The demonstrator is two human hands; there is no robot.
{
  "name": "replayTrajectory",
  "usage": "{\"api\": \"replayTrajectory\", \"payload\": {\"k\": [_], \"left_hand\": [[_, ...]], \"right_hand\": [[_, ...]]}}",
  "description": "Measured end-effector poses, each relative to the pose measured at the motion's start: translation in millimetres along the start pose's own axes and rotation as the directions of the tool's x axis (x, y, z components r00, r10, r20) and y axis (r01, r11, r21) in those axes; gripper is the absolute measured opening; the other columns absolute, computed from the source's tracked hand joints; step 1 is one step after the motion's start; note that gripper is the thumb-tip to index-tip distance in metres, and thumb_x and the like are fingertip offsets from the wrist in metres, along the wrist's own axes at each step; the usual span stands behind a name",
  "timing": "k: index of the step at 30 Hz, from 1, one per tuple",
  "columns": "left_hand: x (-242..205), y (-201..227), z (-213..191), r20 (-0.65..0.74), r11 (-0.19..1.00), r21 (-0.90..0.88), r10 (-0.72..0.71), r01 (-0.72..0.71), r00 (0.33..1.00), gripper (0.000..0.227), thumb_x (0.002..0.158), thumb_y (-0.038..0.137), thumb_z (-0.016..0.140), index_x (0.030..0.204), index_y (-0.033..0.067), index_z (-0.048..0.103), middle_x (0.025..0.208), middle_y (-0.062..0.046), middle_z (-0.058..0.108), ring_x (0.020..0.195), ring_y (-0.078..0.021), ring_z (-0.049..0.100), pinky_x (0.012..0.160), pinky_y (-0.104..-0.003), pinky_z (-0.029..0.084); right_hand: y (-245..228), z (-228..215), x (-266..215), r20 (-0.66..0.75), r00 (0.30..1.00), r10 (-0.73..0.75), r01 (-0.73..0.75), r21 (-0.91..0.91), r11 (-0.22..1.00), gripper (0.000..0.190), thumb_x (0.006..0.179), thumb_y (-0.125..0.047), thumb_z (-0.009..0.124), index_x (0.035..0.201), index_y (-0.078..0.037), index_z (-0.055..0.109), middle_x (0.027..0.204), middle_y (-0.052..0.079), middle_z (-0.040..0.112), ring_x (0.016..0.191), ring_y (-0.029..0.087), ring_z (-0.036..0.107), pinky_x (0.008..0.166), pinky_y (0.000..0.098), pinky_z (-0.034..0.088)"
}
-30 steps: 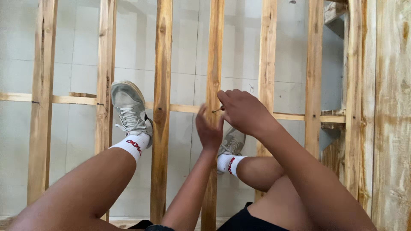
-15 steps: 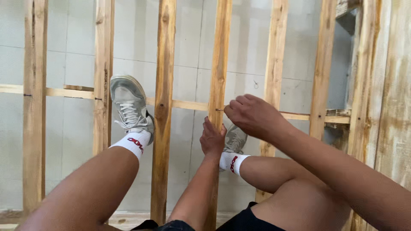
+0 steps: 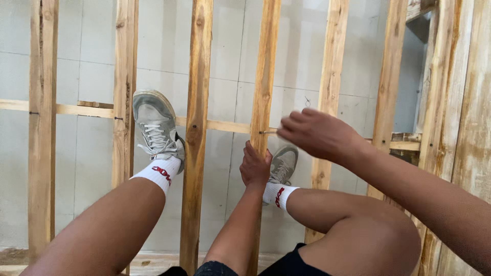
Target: The person uses a screwdriver to tighten a screw on a wooden bed frame while sitting on the floor.
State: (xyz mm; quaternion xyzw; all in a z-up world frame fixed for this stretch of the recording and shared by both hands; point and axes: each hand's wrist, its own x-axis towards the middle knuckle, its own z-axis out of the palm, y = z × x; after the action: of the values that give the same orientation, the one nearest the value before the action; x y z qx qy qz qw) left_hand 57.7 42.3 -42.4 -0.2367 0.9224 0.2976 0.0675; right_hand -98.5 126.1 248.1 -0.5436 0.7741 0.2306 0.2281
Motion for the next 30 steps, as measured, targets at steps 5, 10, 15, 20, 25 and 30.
{"api": "replayTrajectory", "payload": {"k": [5, 10, 15, 20, 25, 30], "left_hand": [[1.4, 2.8, -1.9, 0.026, 0.999, -0.025, -0.033, 0.034, 0.999, 0.069, 0.095, 0.048, 0.062, 0.142, 0.003, 0.041, 0.109, -0.013, 0.064, 0.092, -0.0333, 0.075, 0.069, -0.049, 0.063], [0.3, 1.6, 0.5, 0.038, 1.0, -0.002, -0.03, 0.03, 0.999, 0.07, 0.093, 0.047, 0.063, 0.143, 0.0049, 0.04, 0.108, -0.012, 0.062, 0.093, -0.0313, 0.074, 0.069, -0.048, 0.063], [0.7, 1.0, -0.3, 0.052, 0.998, -0.043, -0.044, 0.047, 0.998, 0.07, 0.094, 0.047, 0.064, 0.144, 0.0045, 0.039, 0.108, -0.012, 0.063, 0.092, -0.0332, 0.074, 0.069, -0.05, 0.063], [2.4, 2.8, -4.0, 0.034, 0.999, -0.015, -0.029, 0.03, 0.999, 0.069, 0.093, 0.048, 0.065, 0.143, 0.0051, 0.04, 0.106, -0.011, 0.063, 0.09, -0.0313, 0.074, 0.067, -0.047, 0.063], [-0.4, -0.5, 2.3, -0.027, 1.0, 0.029, -0.012, 0.012, 1.0, 0.071, 0.091, 0.05, 0.065, 0.141, 0.0038, 0.044, 0.105, -0.01, 0.064, 0.089, -0.0285, 0.075, 0.067, -0.044, 0.064], [2.5, -5.8, 11.3, -0.025, 1.0, -0.016, 0.0, 0.0, 1.0, 0.072, 0.091, 0.048, 0.066, 0.142, 0.0004, 0.046, 0.104, -0.012, 0.064, 0.087, -0.0308, 0.074, 0.065, -0.046, 0.062]], "right_hand": [[-1.6, 26.8, 11.3, -0.164, 0.986, 0.01, -0.001, 0.054, 0.999, 0.017, 0.106, -0.024, 0.053, 0.111, -0.012, 0.064, 0.099, 0.006, 0.065, 0.095, 0.022, 0.068, 0.086, 0.0327, 0.056], [-25.7, 48.6, 31.2, -0.069, 0.864, 0.499, -0.437, 0.392, 0.81, 0.044, 0.11, -0.041, 0.045, 0.086, -0.009, 0.064, 0.068, 0.016, 0.067, 0.066, 0.037, 0.075, 0.058, 0.0452, 0.059], [-9.7, 0.1, 24.2, -0.018, 1.0, 0.021, -0.02, 0.076, 0.997, 0.015, 0.104, -0.012, 0.056, 0.114, -0.011, 0.067, 0.106, 0.008, 0.069, 0.096, 0.023, 0.068, 0.084, 0.0324, 0.056], [7.4, 40.7, 8.6, -0.079, 0.94, -0.333, 0.293, -0.315, 0.903, 0.013, 0.097, -0.017, 0.069, 0.109, -0.017, 0.065, 0.104, 0.002, 0.063, 0.098, 0.021, 0.059, 0.088, 0.0345, 0.048], [-11.6, 36.2, 15.1, -0.12, 0.943, -0.311, 0.285, -0.197, 0.938, 0.011, 0.098, -0.008, 0.062, 0.088, -0.013, 0.063, 0.075, 0.004, 0.061, 0.072, 0.023, 0.063, 0.07, 0.0336, 0.051], [-14.1, 40.6, 36.4, 0.113, 0.886, 0.451, -0.449, 0.459, 0.767, 0.049, 0.11, -0.039, 0.04, 0.086, -0.005, 0.067, 0.068, 0.017, 0.066, 0.066, 0.038, 0.072, 0.059, 0.0477, 0.059]]}}
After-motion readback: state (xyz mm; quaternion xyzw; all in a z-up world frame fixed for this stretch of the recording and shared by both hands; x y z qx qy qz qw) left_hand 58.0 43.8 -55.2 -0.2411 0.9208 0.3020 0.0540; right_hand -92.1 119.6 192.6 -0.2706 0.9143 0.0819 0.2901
